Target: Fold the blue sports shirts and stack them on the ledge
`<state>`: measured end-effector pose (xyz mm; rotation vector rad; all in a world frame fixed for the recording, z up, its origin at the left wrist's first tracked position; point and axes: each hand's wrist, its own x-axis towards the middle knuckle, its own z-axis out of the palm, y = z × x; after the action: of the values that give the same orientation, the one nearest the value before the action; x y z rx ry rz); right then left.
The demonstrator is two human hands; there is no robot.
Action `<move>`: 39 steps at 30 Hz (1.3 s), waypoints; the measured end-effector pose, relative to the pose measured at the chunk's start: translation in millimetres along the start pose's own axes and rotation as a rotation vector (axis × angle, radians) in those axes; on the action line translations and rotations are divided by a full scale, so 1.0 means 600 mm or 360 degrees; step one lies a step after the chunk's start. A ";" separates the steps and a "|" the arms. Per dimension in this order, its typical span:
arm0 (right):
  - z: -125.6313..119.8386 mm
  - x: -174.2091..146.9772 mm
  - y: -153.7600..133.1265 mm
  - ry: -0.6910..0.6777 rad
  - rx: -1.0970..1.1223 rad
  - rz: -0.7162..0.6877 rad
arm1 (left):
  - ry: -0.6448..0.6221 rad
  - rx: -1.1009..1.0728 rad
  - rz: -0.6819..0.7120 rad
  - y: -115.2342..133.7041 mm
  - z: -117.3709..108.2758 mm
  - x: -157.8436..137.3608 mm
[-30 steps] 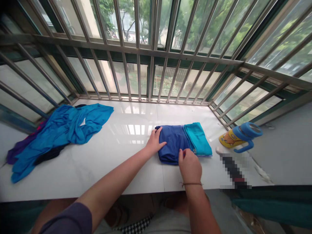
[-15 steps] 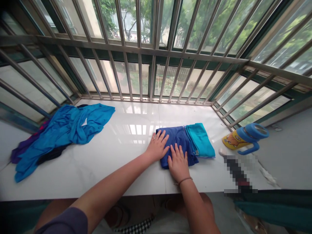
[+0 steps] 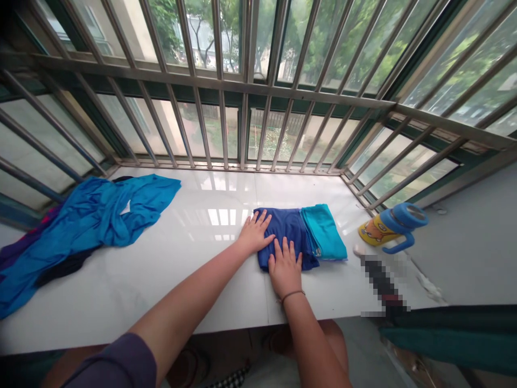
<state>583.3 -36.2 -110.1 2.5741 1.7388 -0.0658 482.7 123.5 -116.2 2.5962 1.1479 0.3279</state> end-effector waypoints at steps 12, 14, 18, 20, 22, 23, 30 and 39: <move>0.003 0.021 -0.006 0.0075 0.0035 0.0059 | 0.0066 0.0108 -0.0006 0.012 0.008 -0.080; 0.004 0.020 -0.006 0.0112 0.0058 0.0052 | 0.0055 0.0125 0.0072 0.010 0.006 -0.136; 0.005 0.020 -0.006 0.0183 0.0139 0.0022 | 0.0013 0.0078 0.0145 0.000 -0.002 -0.257; 0.006 0.021 -0.007 0.0197 0.0167 0.0024 | -0.0003 0.0055 0.0144 -0.004 -0.006 -0.314; 0.006 0.021 -0.008 0.0203 0.0183 0.0030 | -0.0006 0.0037 0.0136 -0.007 -0.011 -0.364; 0.005 0.020 -0.008 0.0216 0.0186 0.0034 | -0.0005 0.0029 0.0130 -0.008 -0.013 -0.385; -0.023 -0.004 0.027 0.0561 0.0125 -0.0293 | 0.0016 -0.0040 0.0063 -0.003 -0.028 -0.432; 0.011 0.020 0.061 0.0161 -0.0086 0.0013 | 0.0070 -0.0098 0.0028 0.005 -0.036 -0.426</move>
<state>621.6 -39.2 -117.3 2.5885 1.7363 0.1119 309.4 -65.9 -118.4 2.5592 1.1121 0.4194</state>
